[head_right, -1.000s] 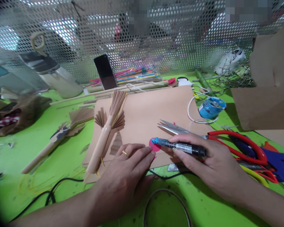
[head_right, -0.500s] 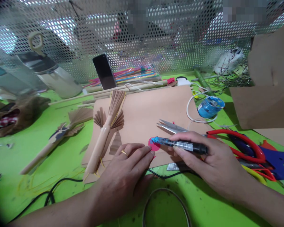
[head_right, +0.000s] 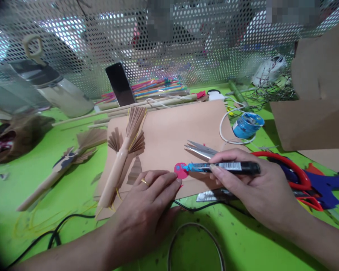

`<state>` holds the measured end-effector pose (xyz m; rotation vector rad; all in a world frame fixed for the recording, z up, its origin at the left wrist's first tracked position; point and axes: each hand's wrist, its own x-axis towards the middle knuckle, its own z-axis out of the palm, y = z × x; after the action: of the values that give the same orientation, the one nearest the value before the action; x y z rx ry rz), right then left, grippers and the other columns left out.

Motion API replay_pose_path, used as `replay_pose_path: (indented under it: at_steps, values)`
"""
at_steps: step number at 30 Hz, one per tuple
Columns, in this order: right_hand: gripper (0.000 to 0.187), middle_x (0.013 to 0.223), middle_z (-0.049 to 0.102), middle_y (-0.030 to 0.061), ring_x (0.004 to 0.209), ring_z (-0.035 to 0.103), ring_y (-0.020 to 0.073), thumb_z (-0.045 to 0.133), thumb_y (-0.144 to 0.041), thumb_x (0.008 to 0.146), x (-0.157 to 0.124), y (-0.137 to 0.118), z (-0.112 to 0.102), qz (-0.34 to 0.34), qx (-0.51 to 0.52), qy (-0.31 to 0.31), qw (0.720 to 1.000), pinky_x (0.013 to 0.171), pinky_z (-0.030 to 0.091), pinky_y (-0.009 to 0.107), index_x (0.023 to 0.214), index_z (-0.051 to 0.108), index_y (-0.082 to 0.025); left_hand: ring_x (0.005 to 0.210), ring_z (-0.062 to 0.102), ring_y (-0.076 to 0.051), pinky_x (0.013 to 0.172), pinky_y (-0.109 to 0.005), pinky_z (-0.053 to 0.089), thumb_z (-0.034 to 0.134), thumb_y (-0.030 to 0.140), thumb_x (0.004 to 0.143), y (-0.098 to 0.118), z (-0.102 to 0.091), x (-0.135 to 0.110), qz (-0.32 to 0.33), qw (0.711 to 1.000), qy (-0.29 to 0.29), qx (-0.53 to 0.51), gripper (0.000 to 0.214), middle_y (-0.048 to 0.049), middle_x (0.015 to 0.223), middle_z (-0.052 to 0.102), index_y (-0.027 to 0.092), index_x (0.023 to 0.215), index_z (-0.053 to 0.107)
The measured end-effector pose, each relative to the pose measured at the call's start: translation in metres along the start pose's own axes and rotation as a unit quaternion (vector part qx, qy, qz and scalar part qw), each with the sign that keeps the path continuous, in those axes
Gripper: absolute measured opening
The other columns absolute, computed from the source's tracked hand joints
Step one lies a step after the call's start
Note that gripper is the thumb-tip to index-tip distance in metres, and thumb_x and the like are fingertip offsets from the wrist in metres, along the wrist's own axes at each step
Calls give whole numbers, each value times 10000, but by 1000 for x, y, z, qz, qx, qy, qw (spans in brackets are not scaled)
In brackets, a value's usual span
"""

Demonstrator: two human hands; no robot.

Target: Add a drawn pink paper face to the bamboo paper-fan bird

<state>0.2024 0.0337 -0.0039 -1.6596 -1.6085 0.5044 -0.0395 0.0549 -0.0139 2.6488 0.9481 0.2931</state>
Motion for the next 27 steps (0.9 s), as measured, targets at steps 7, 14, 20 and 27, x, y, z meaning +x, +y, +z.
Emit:
replay_pose_path:
  at_steps: [7, 14, 20, 27]
  values:
    - [177, 828, 753, -15, 631, 705, 160, 640, -393, 823, 2, 0, 3, 20, 21, 34, 999, 551, 583, 227, 943, 682, -271, 1120, 433, -286, 959, -515, 393, 510, 266, 914, -1, 1, -1, 5, 1000, 3, 5, 386, -96, 1230, 597, 119, 1270, 525]
    - [143, 826, 734, -27, 672, 711, 146, 629, -399, 814, 4, -2, 5, -3, 20, 3, 1000, 579, 585, 206, 847, 695, -276, 1109, 432, -282, 946, -502, 380, 500, 267, 912, -1, 1, -2, 19, 1000, 16, 4, 396, -94, 1244, 588, 124, 1281, 512]
    - [140, 867, 738, -16, 703, 710, 155, 639, -386, 799, 2, -2, 4, -26, -10, 9, 1000, 577, 578, 216, 867, 692, -276, 1111, 435, -291, 952, -506, 369, 483, 268, 923, -2, 4, -2, 15, 1000, 15, 3, 392, -101, 1237, 589, 128, 1288, 504]
    - [147, 890, 726, -12, 726, 701, 157, 625, -373, 814, 2, -1, 3, -46, -49, 3, 998, 589, 564, 222, 904, 688, -276, 1126, 431, -299, 964, -516, 365, 477, 282, 925, -2, 5, -4, 14, 1000, 6, 5, 392, -106, 1247, 580, 133, 1286, 505]
